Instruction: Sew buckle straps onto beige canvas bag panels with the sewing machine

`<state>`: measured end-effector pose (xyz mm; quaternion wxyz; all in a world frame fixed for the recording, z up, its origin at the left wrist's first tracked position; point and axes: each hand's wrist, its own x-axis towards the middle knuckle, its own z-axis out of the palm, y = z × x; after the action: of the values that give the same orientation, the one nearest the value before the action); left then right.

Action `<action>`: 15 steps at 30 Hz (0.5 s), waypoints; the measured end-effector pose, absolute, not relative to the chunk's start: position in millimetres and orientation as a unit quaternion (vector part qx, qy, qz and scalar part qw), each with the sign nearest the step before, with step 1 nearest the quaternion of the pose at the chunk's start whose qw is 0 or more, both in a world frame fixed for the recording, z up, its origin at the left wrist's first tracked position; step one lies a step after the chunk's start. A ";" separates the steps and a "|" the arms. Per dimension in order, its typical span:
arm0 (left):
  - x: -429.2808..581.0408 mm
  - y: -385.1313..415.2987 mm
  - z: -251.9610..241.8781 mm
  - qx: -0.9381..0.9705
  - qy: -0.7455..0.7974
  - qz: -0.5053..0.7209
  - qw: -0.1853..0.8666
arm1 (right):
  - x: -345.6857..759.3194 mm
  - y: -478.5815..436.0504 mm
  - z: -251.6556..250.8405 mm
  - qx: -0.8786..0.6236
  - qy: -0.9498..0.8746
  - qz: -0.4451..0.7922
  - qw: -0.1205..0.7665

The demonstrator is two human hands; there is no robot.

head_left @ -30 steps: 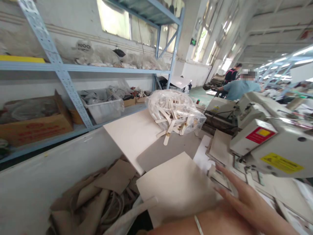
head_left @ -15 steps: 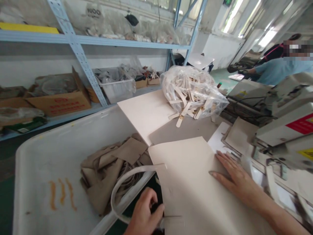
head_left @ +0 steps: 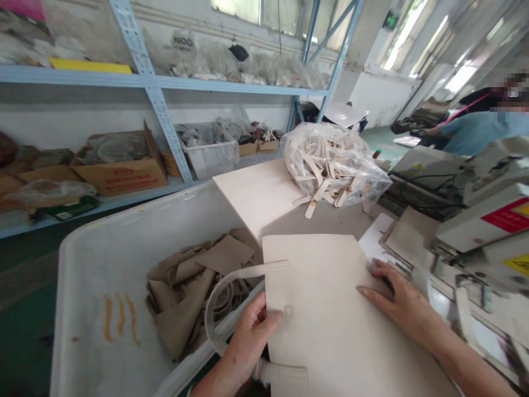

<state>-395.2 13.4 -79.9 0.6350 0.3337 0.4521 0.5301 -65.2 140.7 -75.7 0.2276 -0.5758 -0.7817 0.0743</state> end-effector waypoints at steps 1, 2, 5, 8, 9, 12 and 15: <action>-398.9 12.1 -75.1 0.346 0.453 0.527 0.630 | -66.0 141.0 -76.6 -0.573 -0.782 0.078 0.234; -401.2 11.3 -71.3 0.359 0.455 0.525 0.623 | -66.4 141.3 -77.7 -0.568 -0.783 0.078 0.241; -401.4 10.5 -65.7 0.377 0.464 0.522 0.608 | -66.1 140.6 -80.6 -0.551 -0.792 0.068 0.255; -398.0 10.1 -66.2 0.381 0.472 0.523 0.598 | -63.9 139.9 -83.4 -0.542 -0.802 0.056 0.246; -397.4 9.9 -66.9 0.384 0.473 0.523 0.596 | -62.9 140.5 -84.8 -0.540 -0.805 0.051 0.241; -398.0 10.1 -67.2 0.397 0.475 0.517 0.591 | -60.3 144.6 -87.8 -0.536 -0.812 0.038 0.230; -399.6 10.2 -61.2 0.418 0.477 0.512 0.579 | -63.6 142.7 -79.0 -0.537 -0.811 0.023 0.229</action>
<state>-399.6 10.2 -61.2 0.5790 0.4182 0.4768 0.5123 -63.6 142.7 -79.0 0.2288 -0.5374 -0.8114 0.0233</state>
